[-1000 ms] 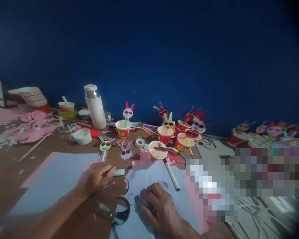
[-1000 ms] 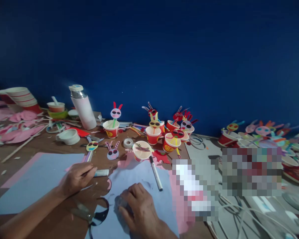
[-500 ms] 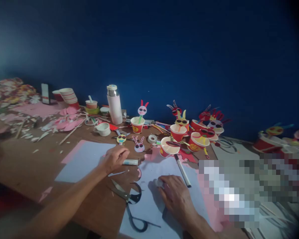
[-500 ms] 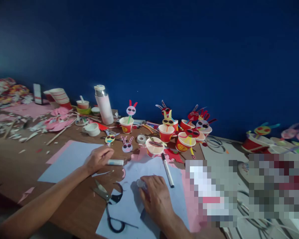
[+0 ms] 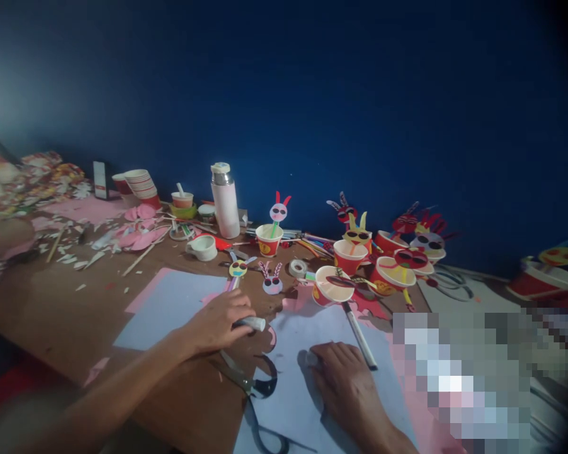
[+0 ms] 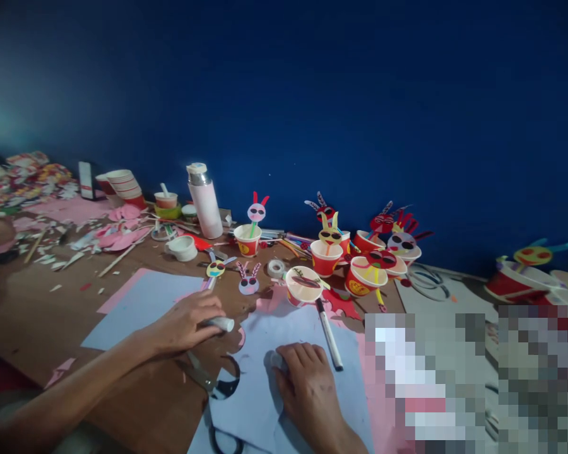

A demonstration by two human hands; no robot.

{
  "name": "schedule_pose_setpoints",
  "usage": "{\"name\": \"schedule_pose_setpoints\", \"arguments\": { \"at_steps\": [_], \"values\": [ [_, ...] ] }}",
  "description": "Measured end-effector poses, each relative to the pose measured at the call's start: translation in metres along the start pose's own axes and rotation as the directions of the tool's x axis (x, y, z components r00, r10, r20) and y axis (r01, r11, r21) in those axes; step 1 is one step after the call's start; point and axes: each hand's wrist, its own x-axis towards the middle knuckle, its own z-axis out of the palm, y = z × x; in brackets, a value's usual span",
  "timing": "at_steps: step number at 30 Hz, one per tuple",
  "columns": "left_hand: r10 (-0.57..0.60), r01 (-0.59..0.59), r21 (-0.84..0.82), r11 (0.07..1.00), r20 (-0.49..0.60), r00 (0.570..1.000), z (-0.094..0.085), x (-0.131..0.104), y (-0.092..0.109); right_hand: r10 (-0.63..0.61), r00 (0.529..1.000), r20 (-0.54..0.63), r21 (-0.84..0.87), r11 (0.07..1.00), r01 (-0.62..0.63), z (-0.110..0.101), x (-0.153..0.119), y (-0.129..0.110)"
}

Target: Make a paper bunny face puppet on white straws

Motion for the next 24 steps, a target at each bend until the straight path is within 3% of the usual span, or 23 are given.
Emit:
{"name": "schedule_pose_setpoints", "arguments": {
  "at_steps": [4,9,15,24],
  "values": [
    [0.024,-0.024,-0.003,1.0,0.022,0.999,-0.005,-0.021,0.003,-0.001,1.0,0.003,-0.001,1.0,0.001,0.004,-0.002,0.003],
    [0.083,-0.083,-0.006,0.997,0.024,0.996,0.008,-0.036,0.004,-0.021,0.999,0.026,-0.022,1.0,0.022,0.005,-0.001,0.007],
    [0.148,-0.148,-0.003,0.989,0.056,0.987,0.013,-0.027,0.014,-0.101,0.995,0.018,-0.066,0.993,0.102,0.004,0.003,0.015],
    [0.185,-0.177,-0.069,0.982,0.154,0.971,0.004,-0.005,0.018,-0.148,0.989,-0.002,-0.101,0.984,0.147,0.009,0.002,0.025]
  ]
}}
